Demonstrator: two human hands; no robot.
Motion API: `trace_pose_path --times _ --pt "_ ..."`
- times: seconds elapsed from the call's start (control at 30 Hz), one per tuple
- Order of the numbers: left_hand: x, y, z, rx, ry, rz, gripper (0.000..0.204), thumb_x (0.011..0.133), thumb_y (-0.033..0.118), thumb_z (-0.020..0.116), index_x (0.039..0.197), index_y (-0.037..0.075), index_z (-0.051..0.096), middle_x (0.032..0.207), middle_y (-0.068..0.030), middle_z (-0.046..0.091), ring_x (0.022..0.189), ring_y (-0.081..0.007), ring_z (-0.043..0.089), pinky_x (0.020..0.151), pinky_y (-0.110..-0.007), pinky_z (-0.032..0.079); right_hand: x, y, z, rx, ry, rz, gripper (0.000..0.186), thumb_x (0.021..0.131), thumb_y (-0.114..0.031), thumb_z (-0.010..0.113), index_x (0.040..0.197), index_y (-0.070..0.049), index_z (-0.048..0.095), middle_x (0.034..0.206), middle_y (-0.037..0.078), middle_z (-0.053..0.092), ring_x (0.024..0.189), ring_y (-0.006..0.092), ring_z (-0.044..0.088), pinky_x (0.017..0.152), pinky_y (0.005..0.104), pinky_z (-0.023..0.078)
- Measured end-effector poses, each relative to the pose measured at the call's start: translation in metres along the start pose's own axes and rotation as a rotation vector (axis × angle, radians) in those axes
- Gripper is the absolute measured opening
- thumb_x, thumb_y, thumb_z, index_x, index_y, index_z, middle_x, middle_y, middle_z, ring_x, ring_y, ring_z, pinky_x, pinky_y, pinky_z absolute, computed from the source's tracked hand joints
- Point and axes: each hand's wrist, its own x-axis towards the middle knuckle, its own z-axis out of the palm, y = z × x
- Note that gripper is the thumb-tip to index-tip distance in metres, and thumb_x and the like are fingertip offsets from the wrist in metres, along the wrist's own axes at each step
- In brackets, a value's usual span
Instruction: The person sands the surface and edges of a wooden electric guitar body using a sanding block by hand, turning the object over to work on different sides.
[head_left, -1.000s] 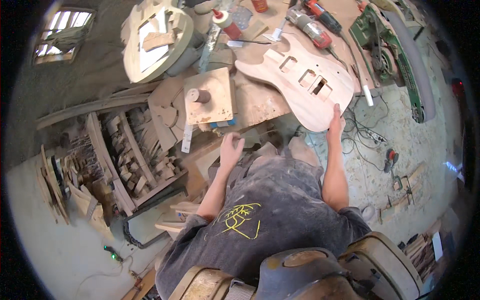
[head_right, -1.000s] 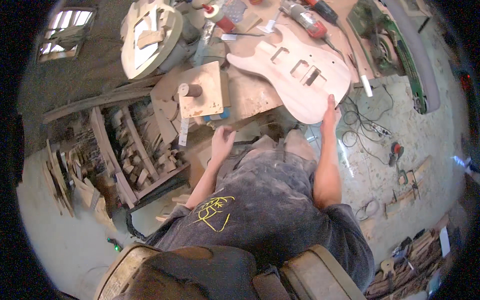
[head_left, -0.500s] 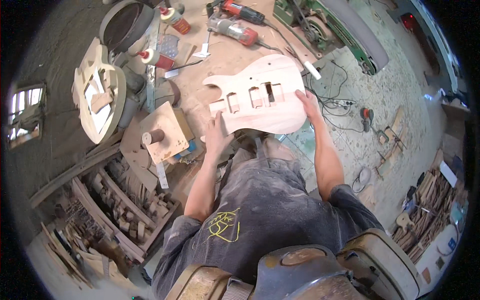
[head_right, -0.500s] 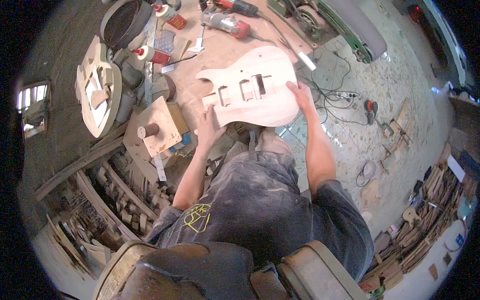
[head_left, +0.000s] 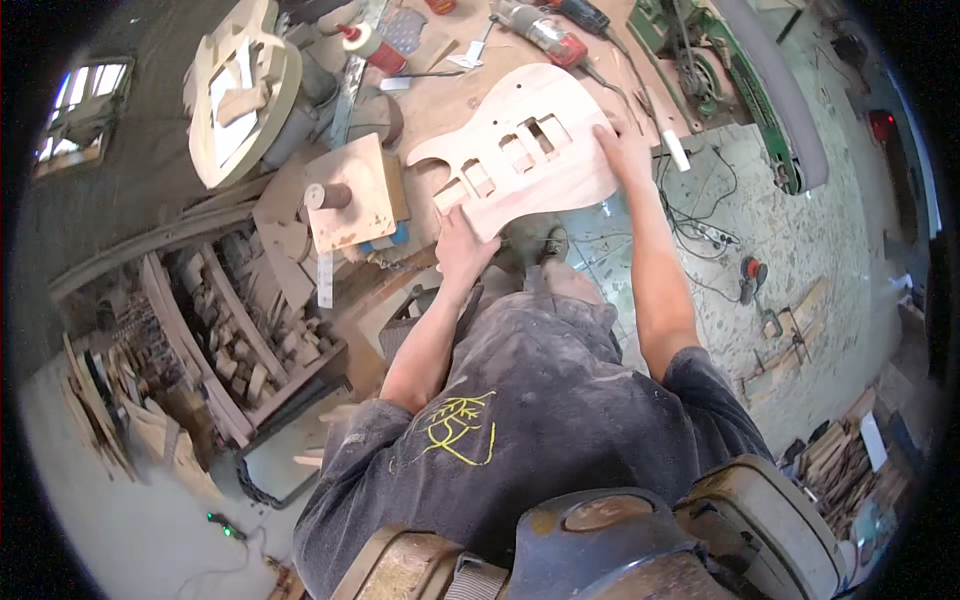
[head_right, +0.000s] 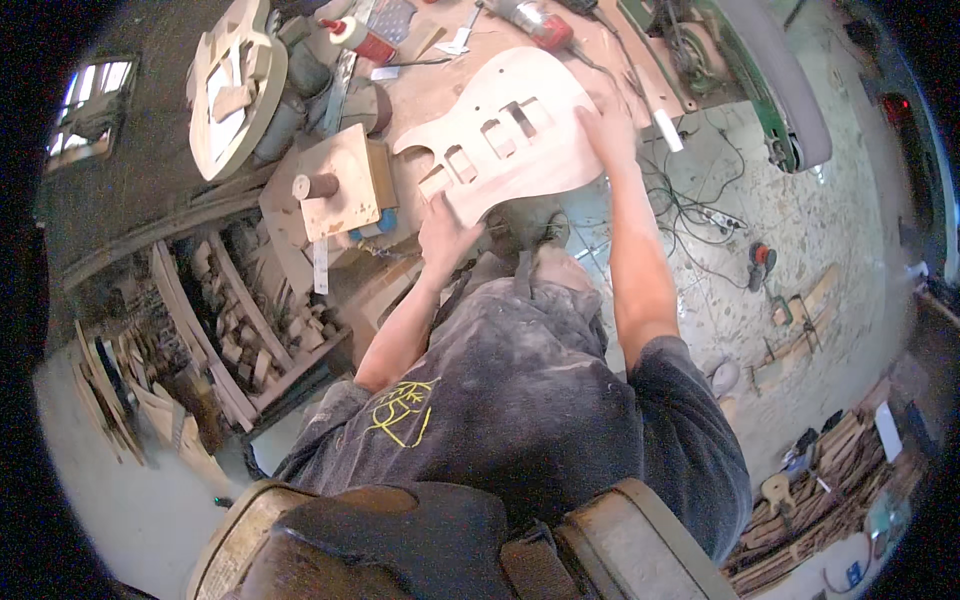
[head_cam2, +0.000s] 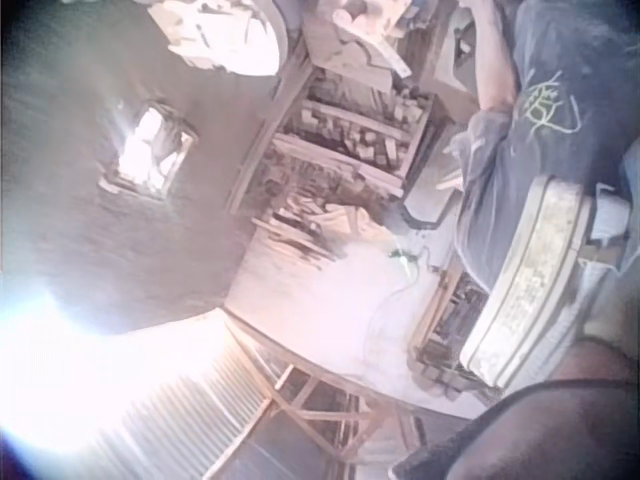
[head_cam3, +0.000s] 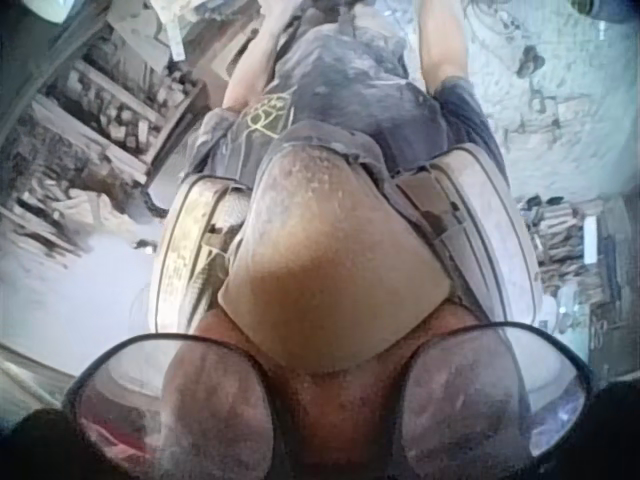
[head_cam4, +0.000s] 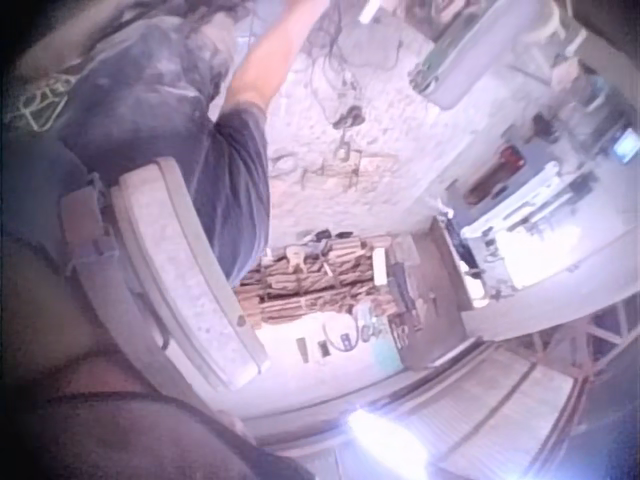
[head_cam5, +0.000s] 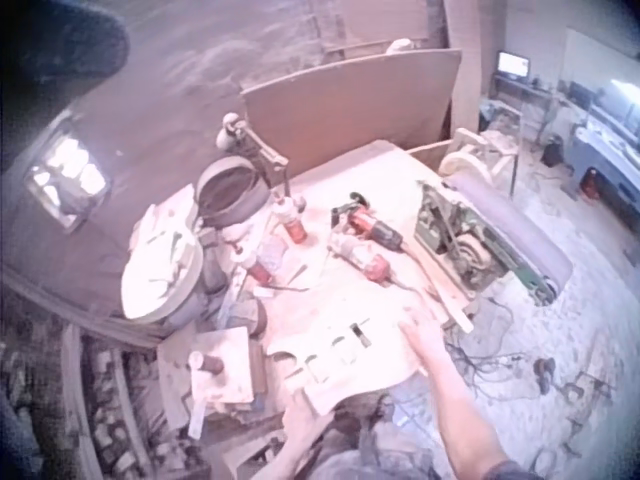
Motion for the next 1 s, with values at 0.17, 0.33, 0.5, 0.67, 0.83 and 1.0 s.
trace_pose_path --times 0.17,0.33,0.5,0.67,0.83,1.0 --pt "-0.003 0.002 0.008 -0.016 0.011 -0.048 0.093 0.068 0.029 0.086 0.142 -0.002 0.039 0.132 -0.0279 0.054 0.117 -0.0459 0.061 0.094 -0.050 0.055 -0.040 0.022 -0.017 0.235 0.043 0.078 0.049 0.094 -0.042 0.070 0.118 0.001 0.072 0.113 0.024 0.074 0.105 0.0370 0.073 0.092 0.0426 0.055" --pt "-0.006 -0.015 0.016 -0.044 0.015 0.001 0.102 0.070 0.030 0.087 0.151 -0.003 0.033 0.137 -0.0284 0.053 0.119 -0.0466 0.060 0.101 -0.048 0.052 -0.110 0.079 0.007 0.341 0.112 0.121 0.049 0.092 -0.037 0.074 0.122 0.002 0.069 0.115 0.023 0.073 0.104 0.0334 0.073 0.091 0.0422 0.056" --pt "-0.037 -0.039 -0.007 -0.260 -0.008 0.025 0.091 0.078 0.034 0.086 0.151 0.004 0.042 0.136 -0.0244 0.059 0.122 -0.0409 0.060 0.105 -0.047 0.049 -0.179 0.153 0.042 0.161 -0.034 0.303 0.059 0.089 -0.038 0.076 0.130 0.003 0.064 0.117 0.022 0.072 0.106 0.0330 0.070 0.094 0.0425 0.054" --pt "-0.065 -0.088 -0.009 -0.099 -0.015 0.064 0.056 0.085 0.037 0.081 0.125 0.001 0.068 0.118 -0.0178 0.069 0.111 -0.0353 0.065 0.097 -0.044 0.051 -0.262 0.263 0.053 -0.068 -0.246 0.445 0.063 0.086 -0.038 0.076 0.130 0.006 0.063 0.124 0.027 0.070 0.115 0.0375 0.068 0.098 0.0445 0.053" --pt "-0.059 -0.101 -0.014 -0.198 -0.014 0.138 0.048 0.087 0.038 0.080 0.120 0.004 0.073 0.110 -0.0172 0.073 0.105 -0.0344 0.069 0.092 -0.043 0.054 -0.307 0.309 0.045 -0.097 -0.225 0.654 0.048 0.089 -0.037 0.075 0.121 -0.002 0.069 0.092 0.013 0.072 0.079 0.0259 0.070 0.060 0.0427 0.057" --pt "-0.022 -0.081 -0.009 -0.381 -0.167 0.040 0.051 0.088 0.048 0.075 0.108 0.001 0.078 0.105 -0.0198 0.077 0.100 -0.0337 0.074 0.089 -0.040 0.056 -0.307 0.247 0.047 -0.049 -0.183 0.629 0.050 0.089 -0.037 0.075 0.125 -0.003 0.069 0.090 0.012 0.073 0.081 0.0218 0.070 0.070 0.0364 0.057"
